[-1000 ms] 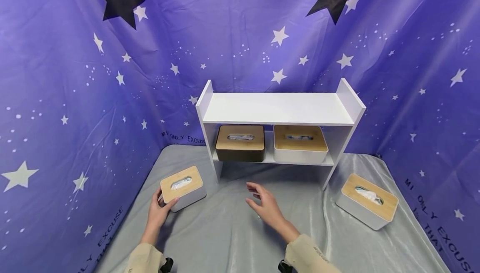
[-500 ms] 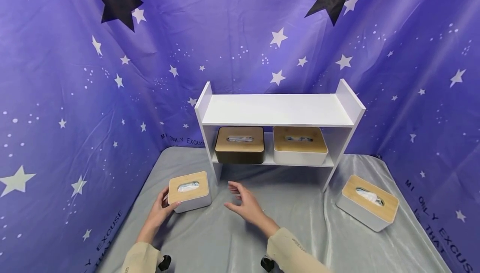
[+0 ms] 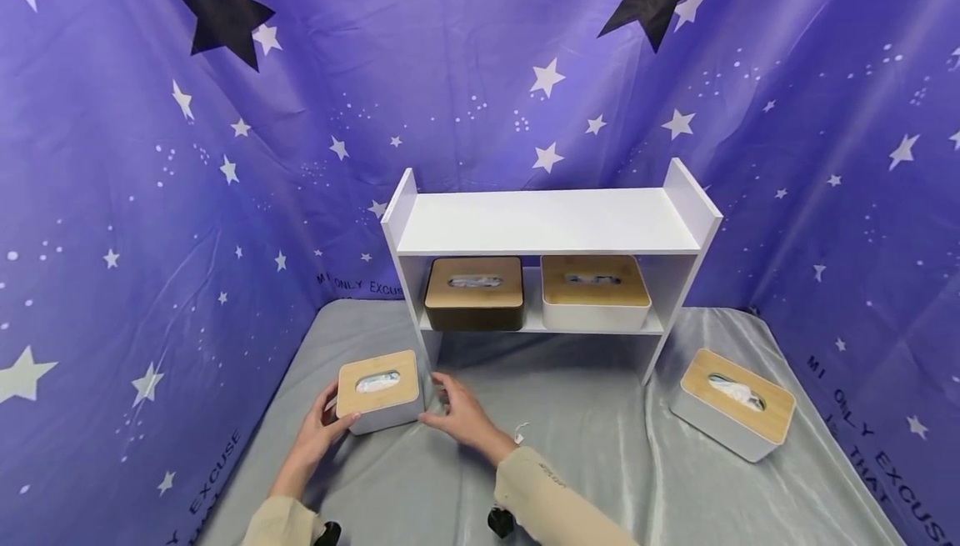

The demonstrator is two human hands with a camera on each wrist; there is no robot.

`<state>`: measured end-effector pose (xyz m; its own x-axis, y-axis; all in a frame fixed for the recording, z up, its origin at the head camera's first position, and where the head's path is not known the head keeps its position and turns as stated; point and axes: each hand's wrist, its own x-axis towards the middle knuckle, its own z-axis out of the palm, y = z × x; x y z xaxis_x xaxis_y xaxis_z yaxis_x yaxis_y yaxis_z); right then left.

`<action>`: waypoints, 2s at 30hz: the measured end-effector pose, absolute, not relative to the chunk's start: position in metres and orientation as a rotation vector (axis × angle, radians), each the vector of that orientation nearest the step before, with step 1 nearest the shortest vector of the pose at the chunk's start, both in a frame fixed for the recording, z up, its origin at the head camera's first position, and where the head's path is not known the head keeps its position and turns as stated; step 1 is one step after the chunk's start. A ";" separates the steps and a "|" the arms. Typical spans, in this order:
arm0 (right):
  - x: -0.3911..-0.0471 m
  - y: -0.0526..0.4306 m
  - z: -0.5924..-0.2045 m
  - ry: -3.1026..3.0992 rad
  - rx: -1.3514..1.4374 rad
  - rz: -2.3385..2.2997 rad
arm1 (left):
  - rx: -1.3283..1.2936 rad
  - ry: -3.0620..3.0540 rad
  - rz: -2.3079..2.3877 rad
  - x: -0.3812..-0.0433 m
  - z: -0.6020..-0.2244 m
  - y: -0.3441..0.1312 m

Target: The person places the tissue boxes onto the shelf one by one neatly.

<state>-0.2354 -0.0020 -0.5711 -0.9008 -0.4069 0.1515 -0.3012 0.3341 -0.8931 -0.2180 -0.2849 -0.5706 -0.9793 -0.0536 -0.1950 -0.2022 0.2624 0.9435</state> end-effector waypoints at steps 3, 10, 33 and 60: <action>-0.234 -0.006 -0.573 2.495 -0.646 -1.580 | -0.263 2.387 1.817 -0.217 -0.572 -0.287; -0.234 -0.015 -0.571 2.452 -0.605 -1.592 | -0.296 2.390 1.812 -0.215 -0.569 -0.285; -0.219 -0.015 -0.561 2.277 -0.688 -1.851 | -0.205 2.435 1.890 -0.196 -0.562 -0.289; -0.201 0.013 -0.521 2.484 -0.758 -2.008 | -0.017 2.620 2.022 -0.174 -0.524 -0.260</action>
<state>-0.2006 0.0129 -0.5210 -0.8839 -0.2618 0.3876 -0.4338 0.1492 -0.8886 -0.1740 -0.2599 -0.5238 -0.9859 -0.1101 0.1261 0.0941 0.2585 0.9614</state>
